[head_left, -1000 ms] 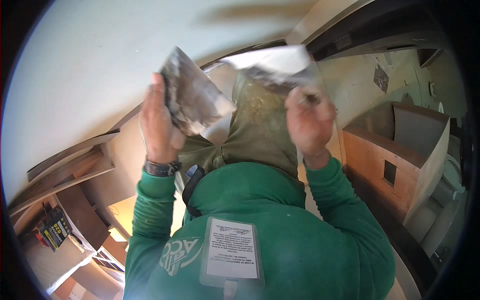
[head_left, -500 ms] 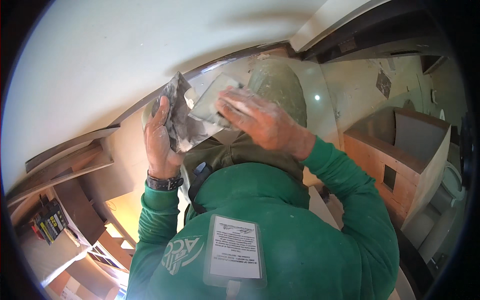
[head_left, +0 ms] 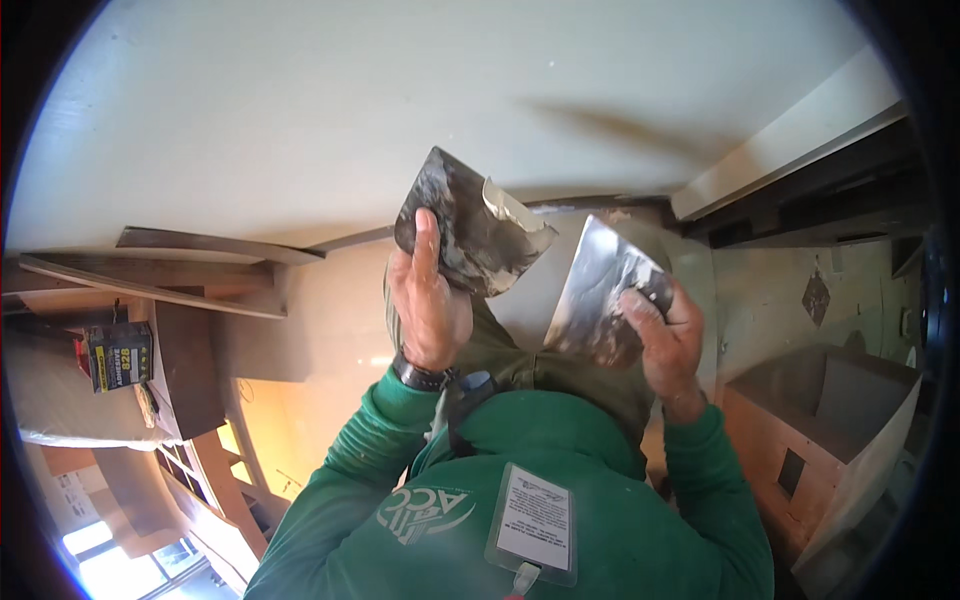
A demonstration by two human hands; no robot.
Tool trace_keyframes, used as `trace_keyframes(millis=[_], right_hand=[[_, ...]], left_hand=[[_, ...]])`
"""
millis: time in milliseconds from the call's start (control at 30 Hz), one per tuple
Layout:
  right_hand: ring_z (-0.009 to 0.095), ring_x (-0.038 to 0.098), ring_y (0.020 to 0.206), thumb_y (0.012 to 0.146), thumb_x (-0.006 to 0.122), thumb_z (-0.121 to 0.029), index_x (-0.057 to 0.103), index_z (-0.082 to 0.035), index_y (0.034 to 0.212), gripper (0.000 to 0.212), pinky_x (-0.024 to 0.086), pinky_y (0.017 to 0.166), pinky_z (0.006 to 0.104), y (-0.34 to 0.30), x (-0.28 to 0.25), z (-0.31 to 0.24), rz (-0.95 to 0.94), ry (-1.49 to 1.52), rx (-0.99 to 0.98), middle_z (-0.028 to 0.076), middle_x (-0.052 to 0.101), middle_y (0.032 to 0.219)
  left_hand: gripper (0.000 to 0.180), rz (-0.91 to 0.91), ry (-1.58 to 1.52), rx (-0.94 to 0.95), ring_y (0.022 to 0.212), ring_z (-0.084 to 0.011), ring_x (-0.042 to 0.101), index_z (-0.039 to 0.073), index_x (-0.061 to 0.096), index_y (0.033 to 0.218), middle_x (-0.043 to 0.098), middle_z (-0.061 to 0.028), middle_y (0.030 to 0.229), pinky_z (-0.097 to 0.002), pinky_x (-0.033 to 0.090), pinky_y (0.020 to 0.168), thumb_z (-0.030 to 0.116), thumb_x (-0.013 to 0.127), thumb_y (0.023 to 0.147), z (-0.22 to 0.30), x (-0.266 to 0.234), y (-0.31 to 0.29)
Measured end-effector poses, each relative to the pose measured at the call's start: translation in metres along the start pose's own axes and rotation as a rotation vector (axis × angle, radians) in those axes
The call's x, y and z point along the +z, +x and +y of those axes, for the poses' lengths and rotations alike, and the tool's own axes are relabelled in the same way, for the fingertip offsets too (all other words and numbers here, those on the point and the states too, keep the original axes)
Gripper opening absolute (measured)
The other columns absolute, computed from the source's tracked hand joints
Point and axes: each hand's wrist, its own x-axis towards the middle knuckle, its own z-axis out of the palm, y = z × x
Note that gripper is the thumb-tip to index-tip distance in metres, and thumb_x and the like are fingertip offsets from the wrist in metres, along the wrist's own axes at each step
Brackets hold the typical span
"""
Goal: The person kneels on the floor and uses a putty knife to apply a white adhesive or sealant along the base of a wall. They repeatedly transfer the material from a hawk to the knife and spread it into the gap between the wall and the floor.
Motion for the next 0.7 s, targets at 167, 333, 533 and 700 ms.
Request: trace_keyframes(millis=[167, 333, 533, 700], right_hand=[[0.006, 0.056, 0.086, 0.093, 0.061, -0.008, 0.060, 0.001, 0.111, 0.020, 0.046, 0.079, 0.0231, 0.005, 0.032, 0.012, 0.106, 0.298, 0.085, 0.001, 0.065, 0.098], [0.007, 0.057, 0.089, 0.093, 0.058, -0.007, 0.060, 0.002, 0.111, 0.021, 0.046, 0.083, 0.0245, 0.015, 0.046, 0.010, 0.121, 0.275, -0.015, 0.002, 0.065, 0.099], [0.010, 0.059, 0.091, 0.091, 0.059, -0.006, 0.061, 0.003, 0.114, 0.025, 0.048, 0.085, 0.0263, 0.041, 0.029, -0.013, 0.292, 0.271, -0.189, 0.005, 0.066, 0.103], [0.017, 0.063, 0.097, 0.091, 0.062, -0.007, 0.058, 0.001, 0.122, 0.032, 0.051, 0.086, 0.0318, 0.064, -0.036, -0.016, 0.444, 0.521, -0.256, 0.008, 0.065, 0.111]], left_hand=[[0.042, 0.105, -0.686, -0.332, 0.113, -0.0170, 0.057, -0.005, 0.055, 0.130, 0.061, -0.0104, 0.126, -0.0314, 0.044, 0.098, 0.027, 0.051, 0.103, 0.046, 0.026, -0.006], [0.032, -0.133, -0.293, -0.178, 0.100, -0.0132, 0.059, -0.005, 0.056, 0.126, 0.065, -0.0098, 0.114, -0.0276, 0.047, 0.090, 0.016, 0.052, 0.103, 0.047, 0.034, -0.031], [0.030, -0.377, 0.177, 0.308, 0.089, -0.0367, 0.066, -0.001, 0.060, 0.120, 0.065, -0.0208, 0.102, -0.0359, 0.055, 0.072, 0.004, 0.061, 0.091, 0.049, 0.024, -0.020], [0.066, -0.400, -0.071, 0.262, 0.101, -0.0246, 0.056, -0.007, 0.051, 0.129, 0.058, -0.0131, 0.108, -0.0369, 0.046, 0.089, 0.046, 0.055, 0.089, 0.028, -0.029, 0.048]])
